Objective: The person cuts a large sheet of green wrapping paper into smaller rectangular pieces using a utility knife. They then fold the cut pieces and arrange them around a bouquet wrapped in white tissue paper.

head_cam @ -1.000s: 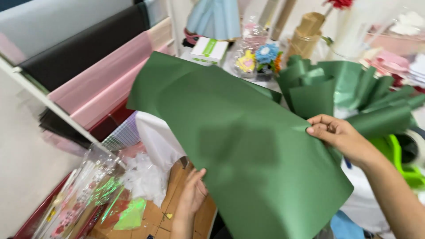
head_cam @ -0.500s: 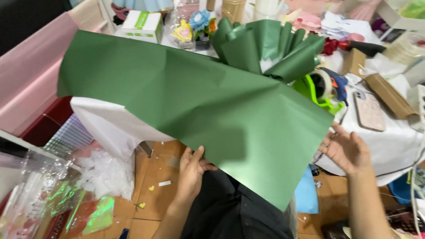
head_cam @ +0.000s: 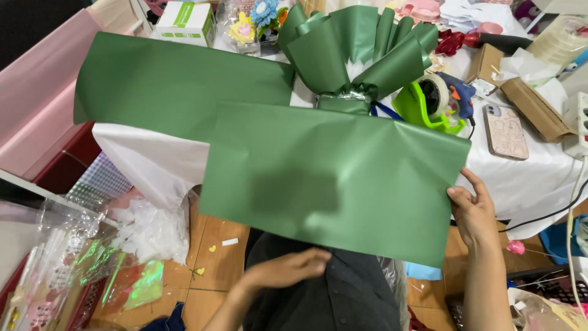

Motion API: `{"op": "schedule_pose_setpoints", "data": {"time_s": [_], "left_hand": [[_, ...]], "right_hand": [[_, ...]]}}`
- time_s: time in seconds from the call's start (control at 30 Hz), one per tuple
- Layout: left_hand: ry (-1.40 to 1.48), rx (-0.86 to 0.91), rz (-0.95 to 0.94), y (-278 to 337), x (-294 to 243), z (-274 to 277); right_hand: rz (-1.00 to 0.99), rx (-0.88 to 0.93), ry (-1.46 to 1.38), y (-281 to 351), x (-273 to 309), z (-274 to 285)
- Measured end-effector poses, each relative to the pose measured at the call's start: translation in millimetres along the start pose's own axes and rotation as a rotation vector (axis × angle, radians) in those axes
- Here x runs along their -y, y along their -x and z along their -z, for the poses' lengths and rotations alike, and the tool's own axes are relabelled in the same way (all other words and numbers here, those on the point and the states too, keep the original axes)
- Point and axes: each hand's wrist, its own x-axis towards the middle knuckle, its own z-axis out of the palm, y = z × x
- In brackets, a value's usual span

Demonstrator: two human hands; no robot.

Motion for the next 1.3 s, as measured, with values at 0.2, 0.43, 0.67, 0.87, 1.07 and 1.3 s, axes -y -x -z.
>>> {"op": "schedule_pose_setpoints", "data": {"time_s": [0.2, 0.43, 0.67, 0.87, 1.07, 1.3], "left_hand": [[-0.165, -0.204, -0.355, 51, 7, 104], [0.155, -0.979, -0.068, 50, 23, 180], [-0.048, -1.0, 0.079, 5, 7, 196], [0.045, -1.069, -0.244, -27, 24, 207], [0.174, -1.264, -0.268, -30, 21, 213], [0.051, -1.259, -0.318, -42, 16, 239]], "right_hand": [[0.019, -0.086, 0.023, 3, -17, 25], [0.005, -0.105, 0.049, 9, -3, 22], [0.041, -0.065, 0.055, -19, -24, 58], [0.042, -0.008, 0.042, -37, -28, 76], [0.067, 0.008, 0.086, -51, -27, 76], [0.103, -0.053, 0.084, -62, -23, 65]]}}
